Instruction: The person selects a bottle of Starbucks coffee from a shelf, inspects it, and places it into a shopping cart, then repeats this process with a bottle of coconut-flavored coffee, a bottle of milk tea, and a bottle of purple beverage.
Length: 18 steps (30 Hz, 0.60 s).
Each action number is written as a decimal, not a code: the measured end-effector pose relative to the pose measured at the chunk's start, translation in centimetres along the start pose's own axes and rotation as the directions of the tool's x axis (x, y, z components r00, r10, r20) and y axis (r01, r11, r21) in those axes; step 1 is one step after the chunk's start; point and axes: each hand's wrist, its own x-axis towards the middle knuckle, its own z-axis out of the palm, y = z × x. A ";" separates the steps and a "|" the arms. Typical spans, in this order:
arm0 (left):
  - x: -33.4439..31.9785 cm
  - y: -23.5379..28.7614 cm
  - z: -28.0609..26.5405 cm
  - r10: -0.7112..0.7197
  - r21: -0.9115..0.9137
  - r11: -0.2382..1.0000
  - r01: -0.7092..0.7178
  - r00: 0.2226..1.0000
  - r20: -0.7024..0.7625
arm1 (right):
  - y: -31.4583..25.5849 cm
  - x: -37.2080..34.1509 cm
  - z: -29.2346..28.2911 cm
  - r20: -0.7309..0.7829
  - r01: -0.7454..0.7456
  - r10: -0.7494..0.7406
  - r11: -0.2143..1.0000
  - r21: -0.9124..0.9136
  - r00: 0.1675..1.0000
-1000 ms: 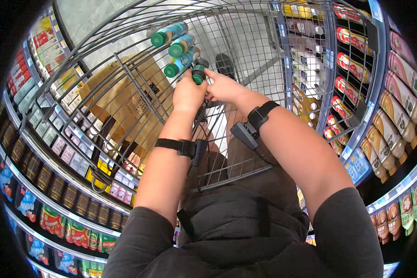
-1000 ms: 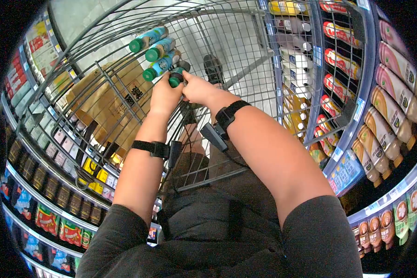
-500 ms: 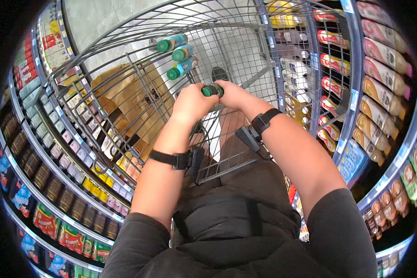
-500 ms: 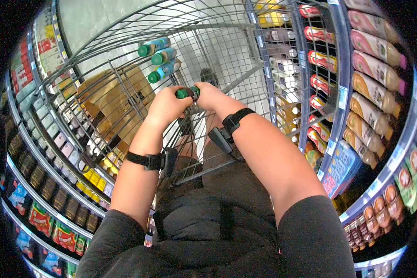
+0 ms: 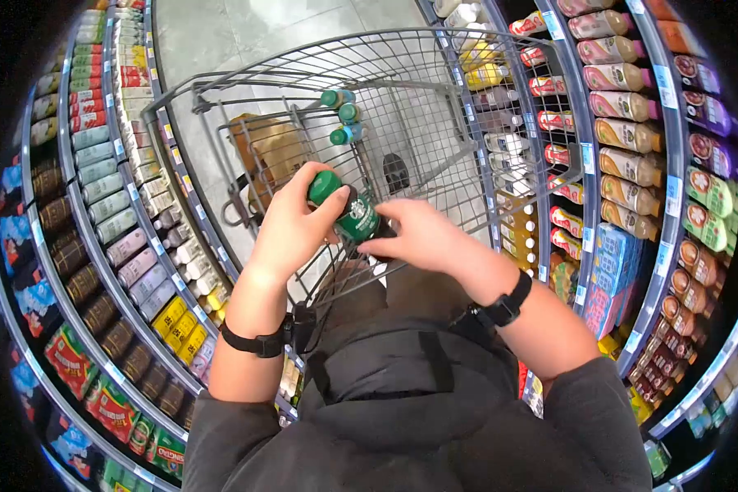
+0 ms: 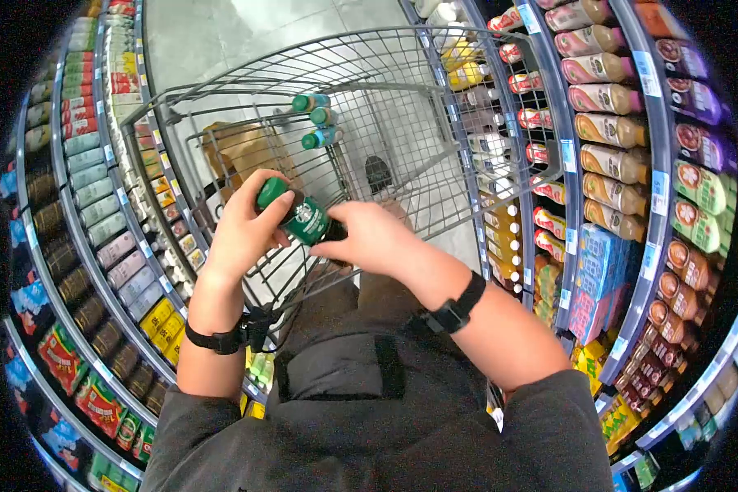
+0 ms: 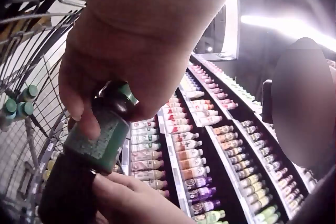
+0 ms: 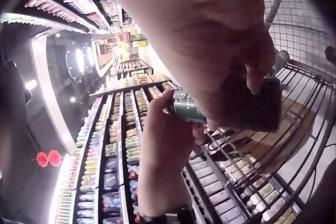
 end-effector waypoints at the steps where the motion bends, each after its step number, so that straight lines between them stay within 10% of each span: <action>1: -1.1 0.3 -0.5 -0.005 -0.051 0.999 0.006 1.000 0.013 | -2.1 -1.3 -0.1 0.035 -0.027 0.027 1.000 0.012 0.999; 8: -9.4 2.5 -3.7 0.177 -0.223 0.958 -0.182 0.983 -0.044 | -8.3 -8.2 2.4 -0.029 0.102 -0.102 0.995 0.001 0.994; 18: -20.2 5.7 -5.9 0.464 -0.308 0.839 -0.449 0.886 -0.030 | -13.8 -17.1 6.0 0.223 0.063 -0.186 0.882 0.467 0.957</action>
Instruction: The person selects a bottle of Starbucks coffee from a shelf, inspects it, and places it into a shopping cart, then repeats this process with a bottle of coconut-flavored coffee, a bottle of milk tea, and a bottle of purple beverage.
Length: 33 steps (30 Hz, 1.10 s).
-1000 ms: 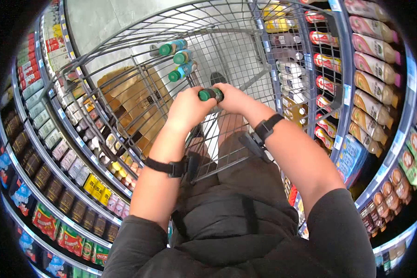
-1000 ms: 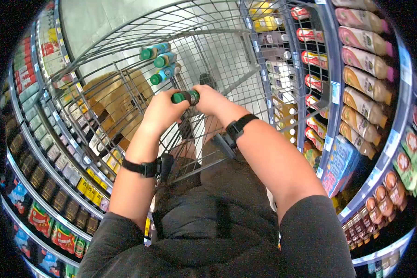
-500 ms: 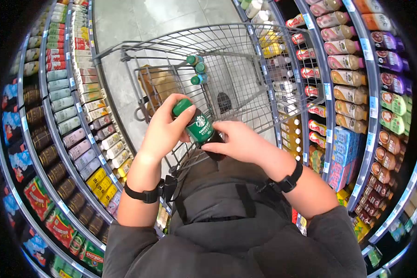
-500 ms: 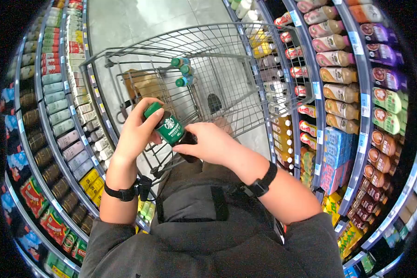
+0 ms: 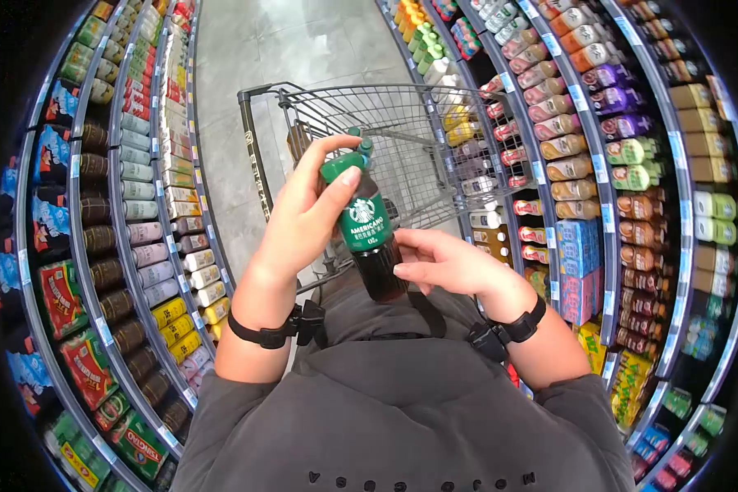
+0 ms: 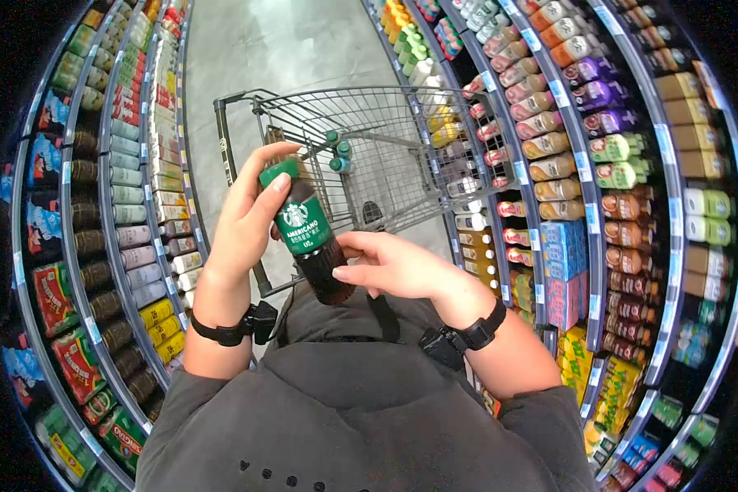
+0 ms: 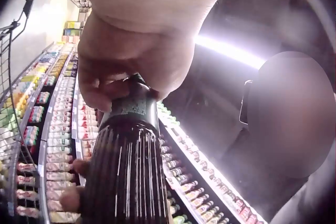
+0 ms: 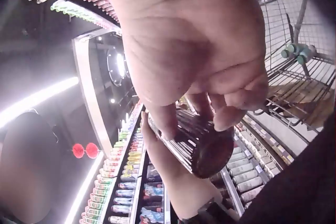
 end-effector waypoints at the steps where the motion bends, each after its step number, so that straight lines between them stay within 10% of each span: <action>1: -0.5 0.3 0.4 0.037 -0.018 0.999 -0.037 0.998 0.042 | -0.2 -0.6 1.1 -0.036 0.057 -0.056 0.998 0.017 0.998; 18: -1.6 -0.1 6.3 0.024 0.096 0.993 -0.064 0.928 0.371 | 2.7 -9.6 4.2 -0.377 0.255 -0.177 0.952 0.168 0.909; 33: -0.2 2.9 31.0 0.134 0.336 0.739 -0.584 0.616 0.776 | 10.2 -28.8 -0.7 -0.840 0.531 -0.351 0.843 -0.091 0.413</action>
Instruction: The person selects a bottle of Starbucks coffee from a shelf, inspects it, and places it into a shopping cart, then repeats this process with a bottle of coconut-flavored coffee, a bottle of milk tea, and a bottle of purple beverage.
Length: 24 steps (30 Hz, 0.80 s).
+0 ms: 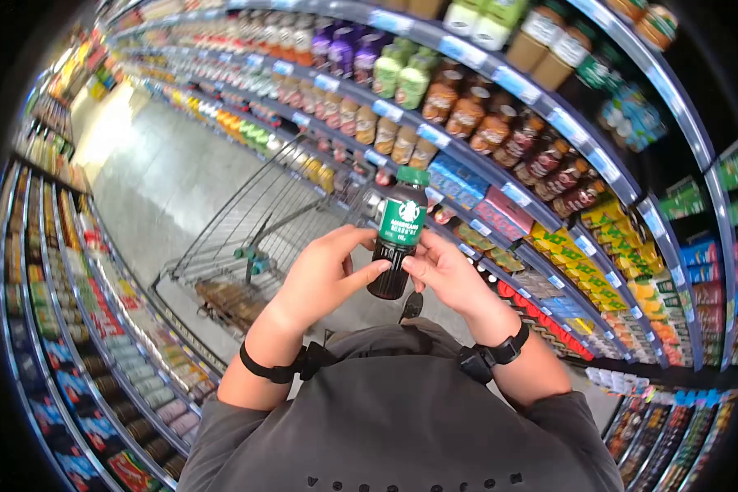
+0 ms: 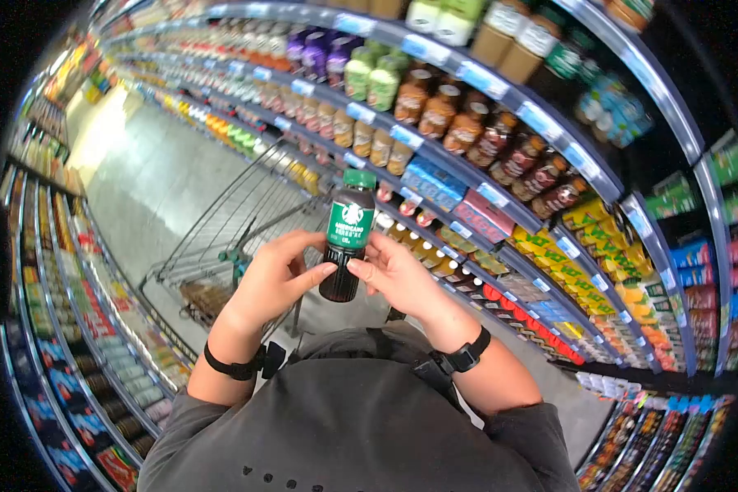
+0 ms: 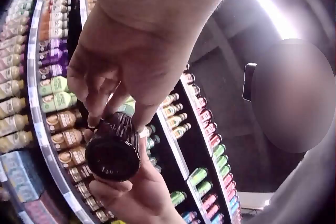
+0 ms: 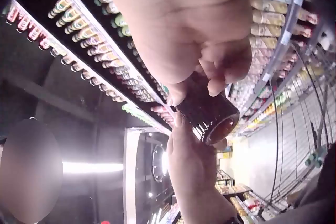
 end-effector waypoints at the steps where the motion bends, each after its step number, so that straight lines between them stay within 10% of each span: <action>1: 1.6 0.8 1.0 0.026 0.009 1.000 -0.026 0.999 0.026 | -0.1 -0.6 -1.6 -0.030 0.022 -0.022 1.000 0.004 0.999; 15: 18.6 10.4 16.6 0.300 0.115 0.936 -0.334 0.924 0.237 | -4.4 -9.6 -20.3 -0.463 0.107 -0.246 0.946 -0.307 0.852; 19: 21.1 13.7 18.8 0.321 0.086 0.934 -0.347 0.919 0.228 | -8.1 -12.1 -23.2 -0.536 -0.108 -0.162 0.893 -0.437 0.829; 24: 24.7 15.0 21.1 0.551 -0.188 0.820 -0.541 0.834 0.003 | -10.6 -12.8 -26.1 -0.506 0.198 -0.503 0.819 -0.539 0.701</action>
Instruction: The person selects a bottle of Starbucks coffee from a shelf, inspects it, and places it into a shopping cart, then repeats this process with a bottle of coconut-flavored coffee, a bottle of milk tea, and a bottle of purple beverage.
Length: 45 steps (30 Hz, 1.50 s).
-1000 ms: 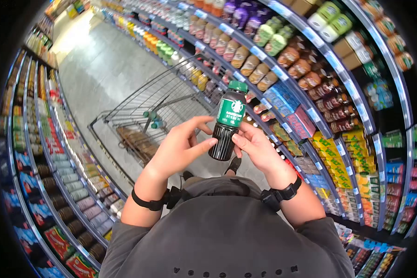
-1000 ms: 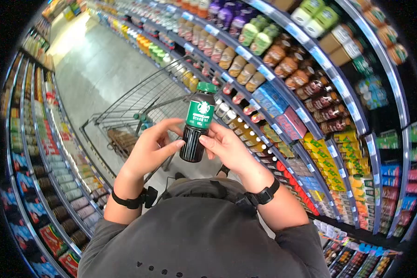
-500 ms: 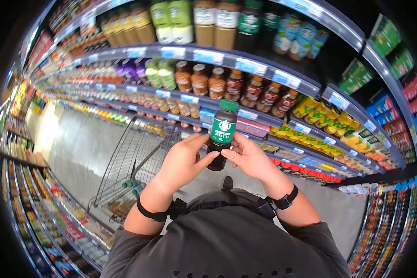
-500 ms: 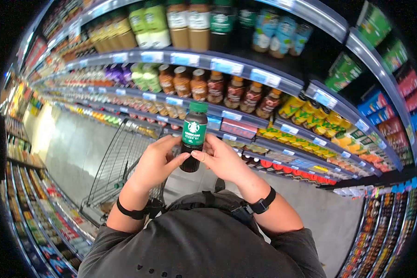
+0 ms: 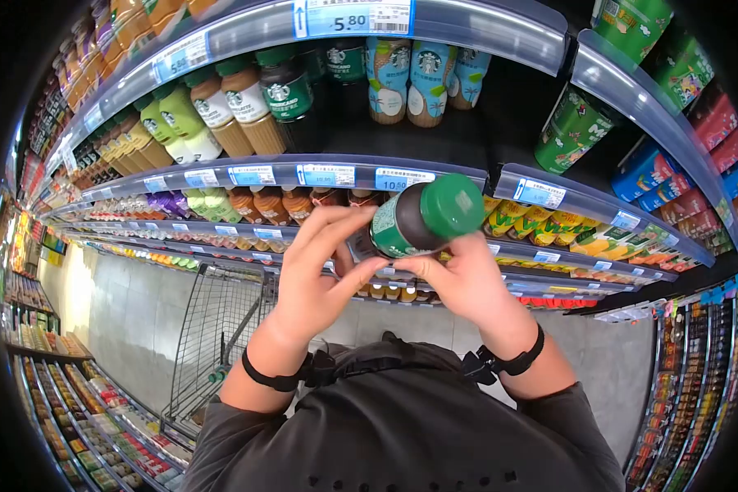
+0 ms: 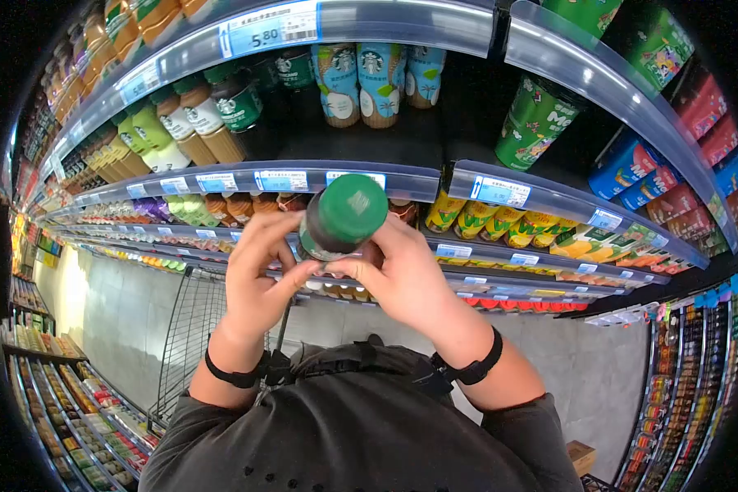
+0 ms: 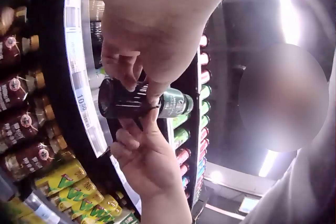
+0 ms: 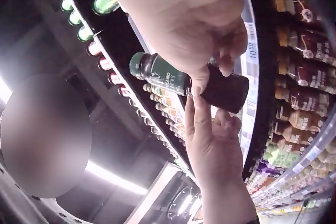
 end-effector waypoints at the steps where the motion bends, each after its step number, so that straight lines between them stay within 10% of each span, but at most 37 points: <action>1: 0.8 -0.2 0.2 -0.002 -0.001 1.000 0.002 1.000 0.002 | -0.2 0.9 -0.5 -0.030 0.122 -0.123 0.992 -0.029 0.992; 13: 7.7 -2.7 0.5 0.152 -0.028 0.987 -0.157 0.980 -0.131 | -2.5 8.2 -2.5 -0.116 0.311 -0.361 0.898 -0.310 0.926; 22: 9.2 -4.3 0.2 -0.114 -0.033 0.993 0.112 0.992 -0.055 | -0.6 10.6 -2.6 -0.128 0.108 -0.168 0.919 -0.379 0.978; 45: 5.8 -5.3 -3.5 -0.145 0.090 0.986 0.140 0.988 0.055 | -1.3 14.0 -0.6 -0.108 -0.113 0.078 0.919 -0.378 0.991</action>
